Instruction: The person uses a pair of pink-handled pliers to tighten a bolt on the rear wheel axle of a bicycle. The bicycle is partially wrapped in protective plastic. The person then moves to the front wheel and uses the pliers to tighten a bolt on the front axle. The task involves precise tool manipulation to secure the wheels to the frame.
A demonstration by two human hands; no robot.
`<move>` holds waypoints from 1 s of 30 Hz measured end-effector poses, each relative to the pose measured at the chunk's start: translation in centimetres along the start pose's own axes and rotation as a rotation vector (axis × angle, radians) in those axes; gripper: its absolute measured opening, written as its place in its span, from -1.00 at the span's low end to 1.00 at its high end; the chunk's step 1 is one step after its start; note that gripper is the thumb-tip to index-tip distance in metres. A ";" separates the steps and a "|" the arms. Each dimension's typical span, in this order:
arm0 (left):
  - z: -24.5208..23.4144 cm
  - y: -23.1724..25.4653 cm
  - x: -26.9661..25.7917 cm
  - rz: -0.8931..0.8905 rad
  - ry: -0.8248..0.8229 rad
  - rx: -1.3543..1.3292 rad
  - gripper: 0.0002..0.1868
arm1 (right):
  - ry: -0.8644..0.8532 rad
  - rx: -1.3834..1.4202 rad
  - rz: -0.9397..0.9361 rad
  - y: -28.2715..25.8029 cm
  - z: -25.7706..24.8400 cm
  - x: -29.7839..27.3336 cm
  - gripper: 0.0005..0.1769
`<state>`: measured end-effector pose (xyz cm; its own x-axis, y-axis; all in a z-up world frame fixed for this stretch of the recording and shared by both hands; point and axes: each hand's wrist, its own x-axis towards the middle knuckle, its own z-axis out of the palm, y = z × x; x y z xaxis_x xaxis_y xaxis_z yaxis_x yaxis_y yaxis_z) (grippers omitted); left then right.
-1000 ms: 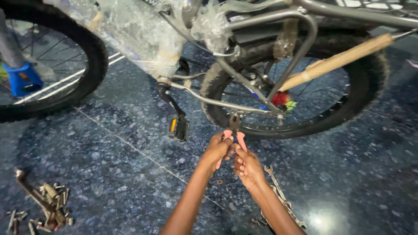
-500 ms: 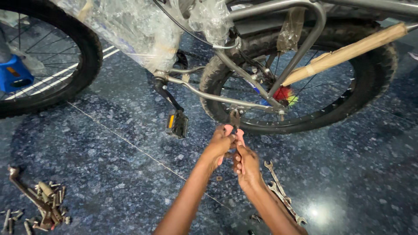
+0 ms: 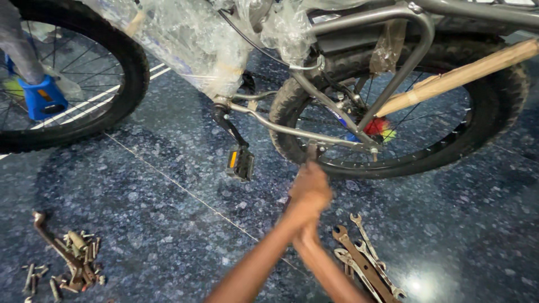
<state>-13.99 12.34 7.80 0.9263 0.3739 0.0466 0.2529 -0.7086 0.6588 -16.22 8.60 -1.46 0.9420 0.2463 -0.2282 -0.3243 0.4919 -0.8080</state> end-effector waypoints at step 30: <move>-14.1 -3.6 -0.5 0.287 0.096 -0.038 -0.73 | 0.084 -0.537 -0.406 -7.4 2.9 -3.7 -0.69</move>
<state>-19.32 23.12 16.05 0.9272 0.2176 0.3047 -0.0278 -0.7715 0.6356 -17.54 6.47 6.99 0.9905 0.0532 0.1269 0.1247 0.0434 -0.9912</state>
